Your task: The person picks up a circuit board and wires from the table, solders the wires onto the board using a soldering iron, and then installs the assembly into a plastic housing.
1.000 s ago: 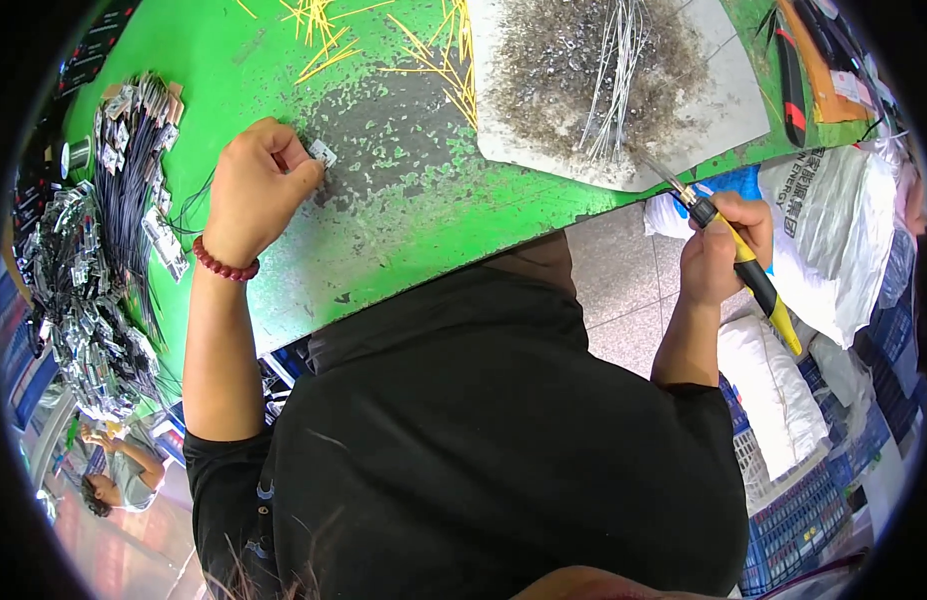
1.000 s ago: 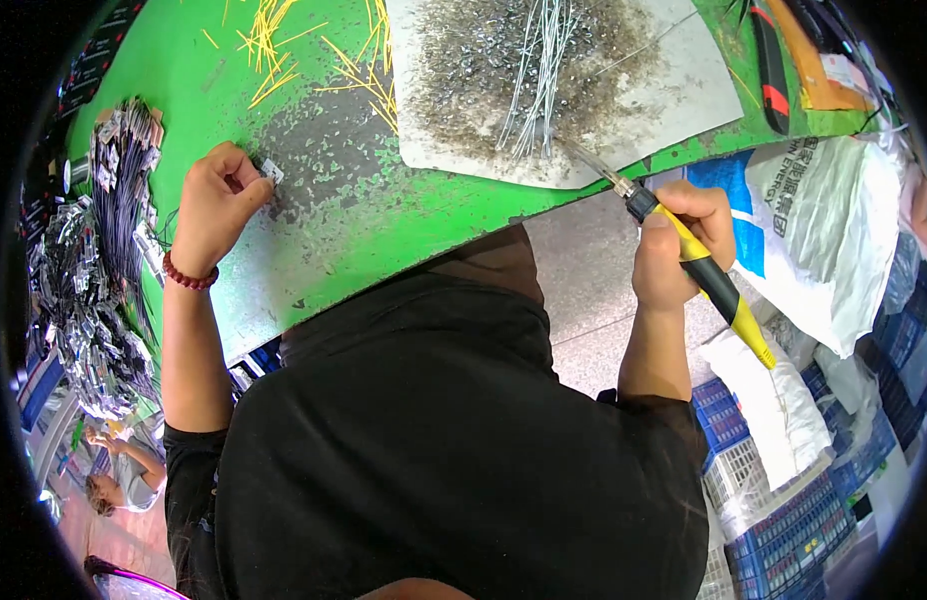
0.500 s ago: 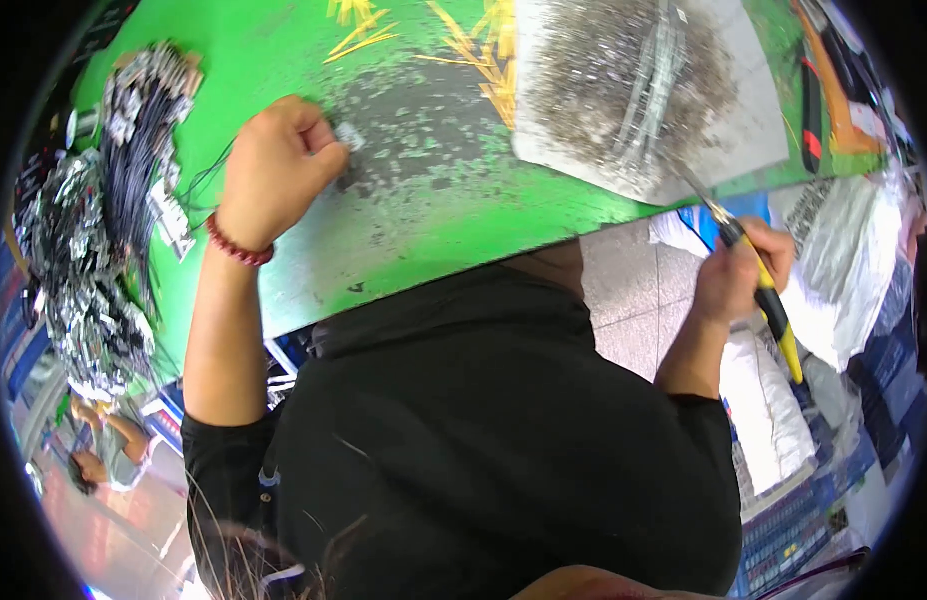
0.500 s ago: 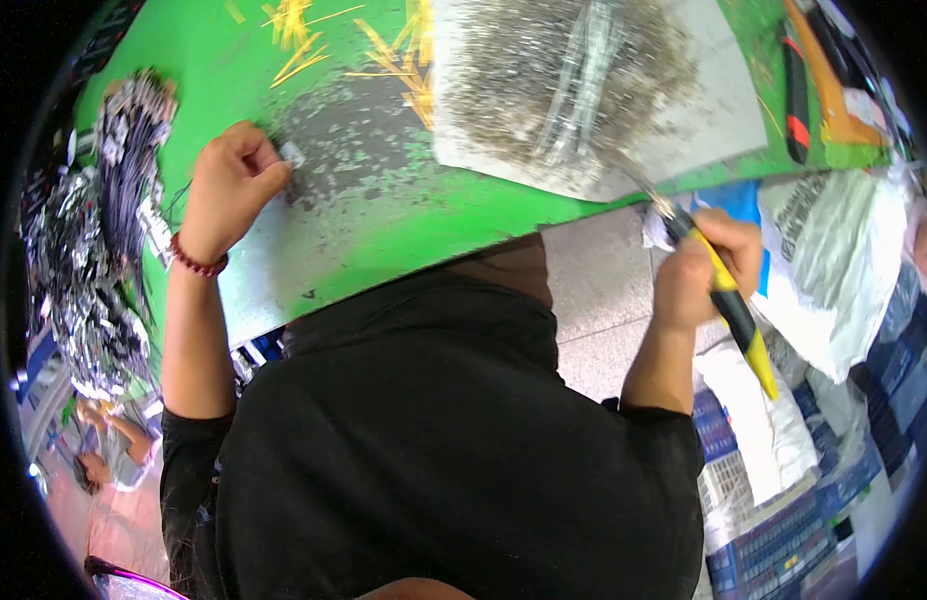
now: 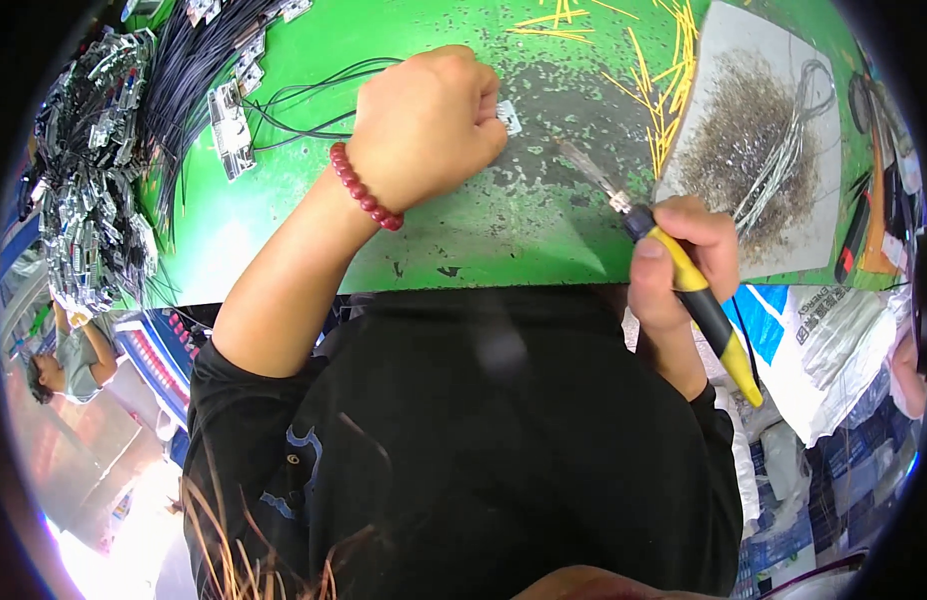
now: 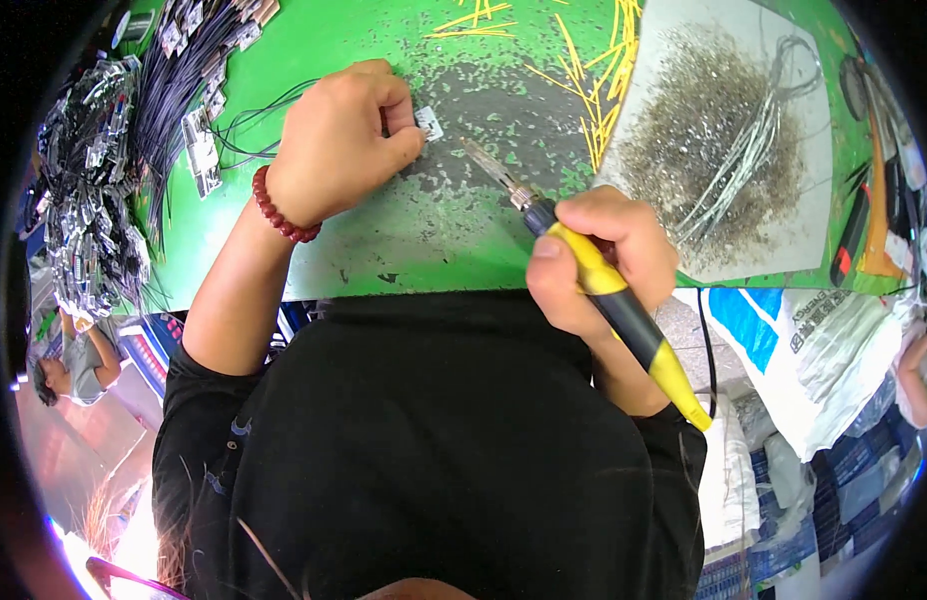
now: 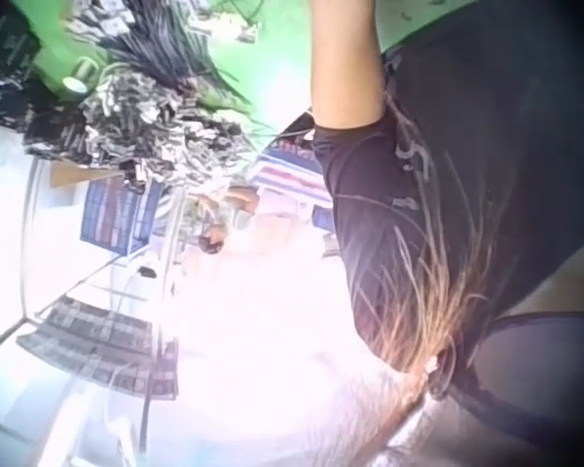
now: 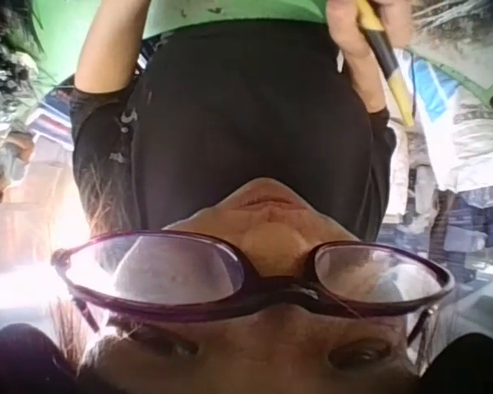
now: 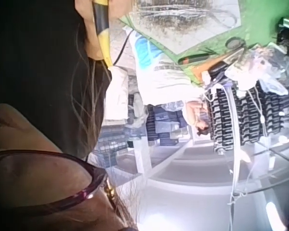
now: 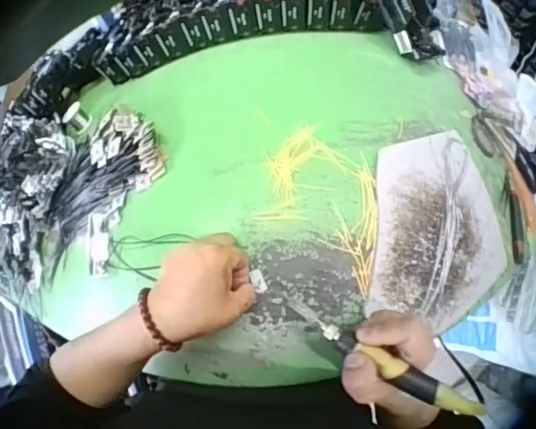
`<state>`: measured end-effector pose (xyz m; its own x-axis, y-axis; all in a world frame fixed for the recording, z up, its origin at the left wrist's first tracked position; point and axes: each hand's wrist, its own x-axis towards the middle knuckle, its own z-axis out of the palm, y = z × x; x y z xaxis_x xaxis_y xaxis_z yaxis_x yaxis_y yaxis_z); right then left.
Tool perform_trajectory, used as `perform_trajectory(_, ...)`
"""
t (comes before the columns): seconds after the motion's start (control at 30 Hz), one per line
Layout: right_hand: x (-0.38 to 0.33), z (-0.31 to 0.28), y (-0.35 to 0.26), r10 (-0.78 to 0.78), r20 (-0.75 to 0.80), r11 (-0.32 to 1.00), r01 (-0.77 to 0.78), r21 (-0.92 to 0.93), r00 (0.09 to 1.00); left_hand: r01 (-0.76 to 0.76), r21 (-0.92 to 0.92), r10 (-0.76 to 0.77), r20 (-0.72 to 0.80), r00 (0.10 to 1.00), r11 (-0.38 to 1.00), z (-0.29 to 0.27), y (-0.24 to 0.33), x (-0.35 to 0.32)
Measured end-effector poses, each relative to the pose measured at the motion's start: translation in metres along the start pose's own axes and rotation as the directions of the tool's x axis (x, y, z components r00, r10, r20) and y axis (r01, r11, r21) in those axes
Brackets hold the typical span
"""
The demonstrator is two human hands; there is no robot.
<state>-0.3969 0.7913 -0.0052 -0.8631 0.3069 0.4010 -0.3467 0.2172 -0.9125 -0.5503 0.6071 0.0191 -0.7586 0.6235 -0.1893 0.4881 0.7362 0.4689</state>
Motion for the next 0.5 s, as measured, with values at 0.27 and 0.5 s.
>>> perform_trajectory(0.27,0.004,0.016,0.01,0.1,0.067,0.993,-0.096,-0.061,0.993,-0.066,-0.06,0.058,-0.124,0.991,0.996,0.007,-0.006,-0.004)
perform_trajectory(0.5,0.005,0.015,0.012,0.121,0.091,0.991,-0.114,-0.073,0.989,-0.117,-0.063,0.108,-0.137,0.985,0.991,0.008,-0.009,-0.003)
